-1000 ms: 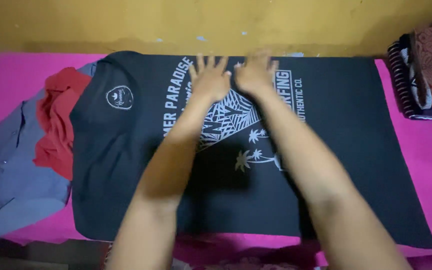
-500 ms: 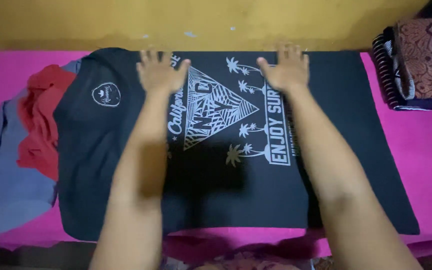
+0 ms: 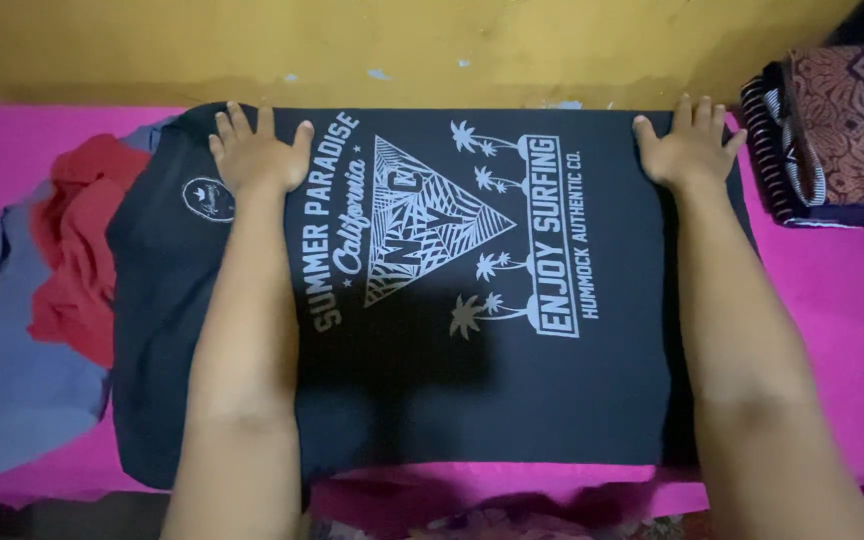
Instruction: Fold a graphic T-shirt on a flat surface.
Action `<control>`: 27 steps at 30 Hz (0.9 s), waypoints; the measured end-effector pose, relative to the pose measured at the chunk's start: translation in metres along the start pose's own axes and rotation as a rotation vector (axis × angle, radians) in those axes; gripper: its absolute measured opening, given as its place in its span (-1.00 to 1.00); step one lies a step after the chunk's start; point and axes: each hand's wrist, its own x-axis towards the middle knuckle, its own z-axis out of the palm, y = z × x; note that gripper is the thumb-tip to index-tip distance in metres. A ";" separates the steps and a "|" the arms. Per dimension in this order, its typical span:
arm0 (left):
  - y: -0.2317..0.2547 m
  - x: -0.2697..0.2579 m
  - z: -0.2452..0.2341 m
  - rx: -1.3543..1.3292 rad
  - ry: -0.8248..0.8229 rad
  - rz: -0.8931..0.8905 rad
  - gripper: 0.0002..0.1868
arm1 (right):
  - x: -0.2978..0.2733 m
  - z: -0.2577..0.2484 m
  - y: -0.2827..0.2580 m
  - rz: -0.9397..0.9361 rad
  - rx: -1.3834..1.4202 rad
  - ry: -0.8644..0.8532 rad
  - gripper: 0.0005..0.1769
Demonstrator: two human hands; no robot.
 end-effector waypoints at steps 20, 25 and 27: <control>-0.003 0.006 0.005 -0.022 0.008 -0.014 -0.08 | -0.043 0.030 -0.206 -0.124 0.002 -0.063 -0.07; -0.001 0.003 0.001 -0.015 -0.002 -0.022 -0.09 | -0.069 0.042 -0.282 -0.244 0.062 -0.054 -0.04; -0.003 0.006 0.004 -0.019 0.003 -0.024 -0.10 | -0.079 0.045 -0.311 -0.277 0.060 -0.056 -0.04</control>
